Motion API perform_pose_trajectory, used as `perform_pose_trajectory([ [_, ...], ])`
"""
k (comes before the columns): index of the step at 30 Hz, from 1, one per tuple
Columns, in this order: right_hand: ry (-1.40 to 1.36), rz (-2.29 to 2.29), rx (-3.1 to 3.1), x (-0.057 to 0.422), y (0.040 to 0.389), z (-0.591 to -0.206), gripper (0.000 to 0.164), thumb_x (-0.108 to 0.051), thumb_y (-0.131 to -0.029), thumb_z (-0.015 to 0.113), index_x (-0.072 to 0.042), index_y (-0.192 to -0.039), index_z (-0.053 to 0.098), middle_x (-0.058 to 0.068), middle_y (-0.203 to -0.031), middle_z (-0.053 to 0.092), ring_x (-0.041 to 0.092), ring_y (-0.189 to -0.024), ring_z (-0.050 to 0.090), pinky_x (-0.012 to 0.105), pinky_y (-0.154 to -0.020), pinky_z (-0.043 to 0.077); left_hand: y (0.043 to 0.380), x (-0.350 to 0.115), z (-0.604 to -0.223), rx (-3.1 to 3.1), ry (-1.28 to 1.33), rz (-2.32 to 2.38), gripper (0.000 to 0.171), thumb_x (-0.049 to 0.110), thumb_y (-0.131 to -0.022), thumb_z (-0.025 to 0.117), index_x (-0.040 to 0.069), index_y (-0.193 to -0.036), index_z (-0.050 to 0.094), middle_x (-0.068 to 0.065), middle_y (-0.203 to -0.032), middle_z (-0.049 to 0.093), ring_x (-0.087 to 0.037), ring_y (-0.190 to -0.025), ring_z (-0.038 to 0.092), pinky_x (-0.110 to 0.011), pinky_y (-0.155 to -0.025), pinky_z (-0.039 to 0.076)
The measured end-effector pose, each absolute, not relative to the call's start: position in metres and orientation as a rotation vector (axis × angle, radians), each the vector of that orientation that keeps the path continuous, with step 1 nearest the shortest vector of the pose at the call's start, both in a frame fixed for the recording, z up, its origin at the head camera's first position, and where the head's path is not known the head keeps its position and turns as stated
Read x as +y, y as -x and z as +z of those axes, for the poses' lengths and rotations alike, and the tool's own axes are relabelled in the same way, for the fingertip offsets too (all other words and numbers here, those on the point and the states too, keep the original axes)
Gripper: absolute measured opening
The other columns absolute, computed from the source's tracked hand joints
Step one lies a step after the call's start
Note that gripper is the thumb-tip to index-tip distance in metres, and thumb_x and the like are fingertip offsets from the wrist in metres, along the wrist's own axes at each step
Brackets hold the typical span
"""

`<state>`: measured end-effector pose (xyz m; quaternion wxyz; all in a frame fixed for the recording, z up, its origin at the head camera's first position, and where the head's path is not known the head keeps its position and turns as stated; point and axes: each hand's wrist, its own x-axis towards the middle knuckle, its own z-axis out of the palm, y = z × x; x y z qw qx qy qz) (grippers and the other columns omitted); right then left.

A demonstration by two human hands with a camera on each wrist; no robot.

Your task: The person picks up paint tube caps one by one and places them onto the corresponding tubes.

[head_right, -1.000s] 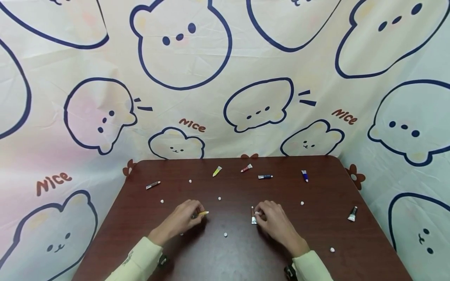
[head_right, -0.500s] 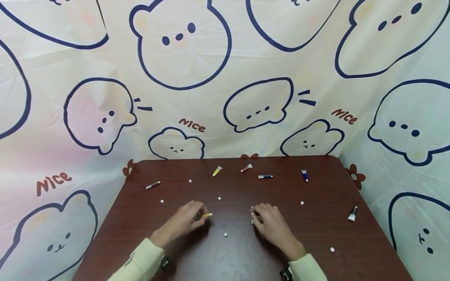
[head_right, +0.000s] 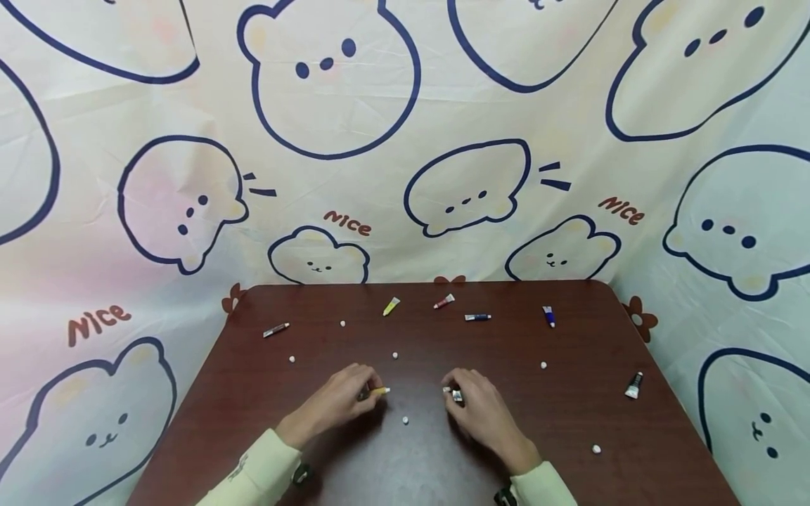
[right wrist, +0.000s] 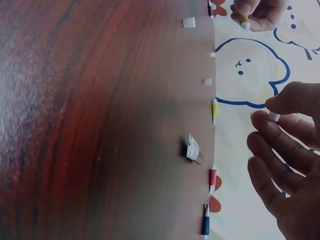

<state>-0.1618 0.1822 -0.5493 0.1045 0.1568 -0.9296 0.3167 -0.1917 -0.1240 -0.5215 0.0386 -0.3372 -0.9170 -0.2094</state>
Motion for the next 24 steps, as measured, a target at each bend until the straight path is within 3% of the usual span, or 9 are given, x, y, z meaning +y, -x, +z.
perform_pose_trajectory([
  [24, -0.647, 0.876, -2.572, 0.173, 0.152, -0.552, 0.024, -0.004, -0.086, 0.09, -0.017, -0.098, 0.074, -0.01, -0.09, 0.069, 0.014, -0.082, 0.065, 0.027, -0.071, 0.054, 0.181, -0.11, -0.518, -2.782, 1.1, -0.66, 0.01, 0.013, -0.097, 0.08, 0.016, -0.099, 0.071, 0.005, -0.095, 0.07, -0.008, -0.088, 0.058, -0.024, -0.077, 0.052],
])
